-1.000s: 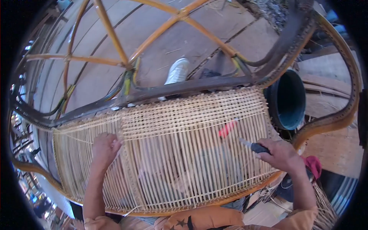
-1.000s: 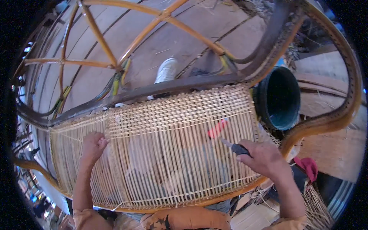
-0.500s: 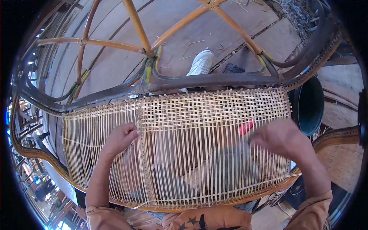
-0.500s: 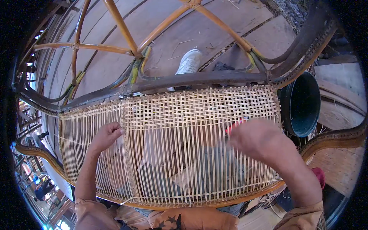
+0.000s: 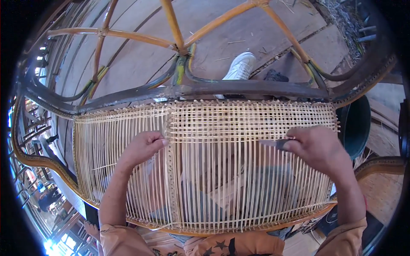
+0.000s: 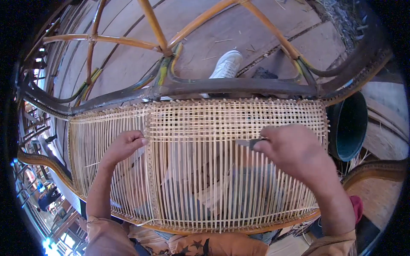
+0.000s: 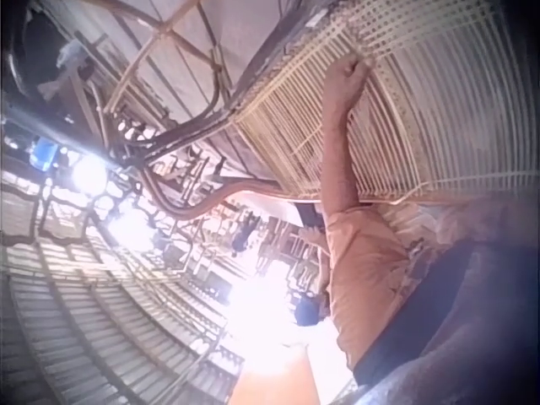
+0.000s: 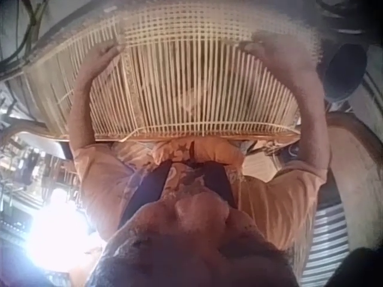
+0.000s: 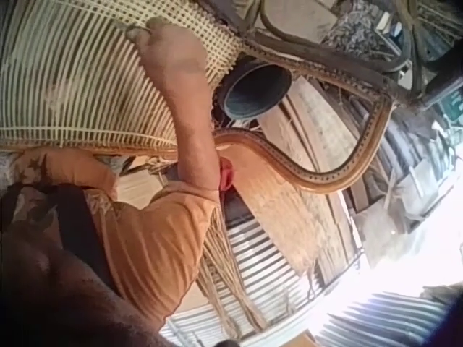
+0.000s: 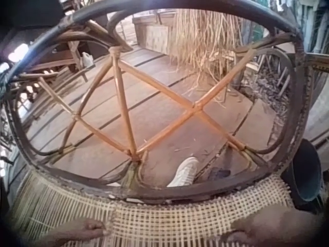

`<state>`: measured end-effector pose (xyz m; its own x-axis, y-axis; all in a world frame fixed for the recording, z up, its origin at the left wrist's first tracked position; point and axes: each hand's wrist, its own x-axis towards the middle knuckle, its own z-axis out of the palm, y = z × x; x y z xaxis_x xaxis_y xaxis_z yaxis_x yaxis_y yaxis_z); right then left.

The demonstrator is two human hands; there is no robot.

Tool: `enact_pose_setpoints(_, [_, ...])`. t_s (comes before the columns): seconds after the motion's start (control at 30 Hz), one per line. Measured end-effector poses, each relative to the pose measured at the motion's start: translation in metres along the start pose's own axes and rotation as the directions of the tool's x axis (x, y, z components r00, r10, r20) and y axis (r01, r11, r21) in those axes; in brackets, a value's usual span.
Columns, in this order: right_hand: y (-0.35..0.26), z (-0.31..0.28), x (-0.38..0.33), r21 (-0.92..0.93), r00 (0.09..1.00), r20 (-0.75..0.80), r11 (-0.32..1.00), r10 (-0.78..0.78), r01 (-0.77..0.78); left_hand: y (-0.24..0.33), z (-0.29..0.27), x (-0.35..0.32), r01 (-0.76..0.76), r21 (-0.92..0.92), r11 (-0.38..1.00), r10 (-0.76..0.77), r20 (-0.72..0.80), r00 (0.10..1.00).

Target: The person weaves rattan strips onto a chair frame by hand, guides the strands with a knife, drives a punch tool into the frame using a hammer, and weaves additional rattan strips through the seat.

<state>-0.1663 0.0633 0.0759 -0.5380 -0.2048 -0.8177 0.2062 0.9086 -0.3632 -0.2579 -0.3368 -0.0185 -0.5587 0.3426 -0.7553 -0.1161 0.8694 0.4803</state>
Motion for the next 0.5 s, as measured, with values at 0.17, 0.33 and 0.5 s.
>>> enact_pose_setpoints(0.17, [-0.012,0.009,0.008,0.047,0.975,-0.201,0.993,-0.099,0.110,-0.004,0.000,0.001,-0.032,-0.026,0.999,0.033,0.027,0.999])
enact_pose_setpoints(0.33, [-0.024,0.007,-0.001,0.070,0.970,-0.205,0.986,-0.131,0.148,0.006,0.002,0.008,-0.156,-0.011,0.988,0.156,0.039,0.987])
enact_pose_setpoints(0.5, [-0.040,0.008,0.029,0.092,0.984,-0.166,0.993,-0.056,0.072,0.000,0.000,0.000,-0.056,0.040,0.998,0.054,0.045,0.998])
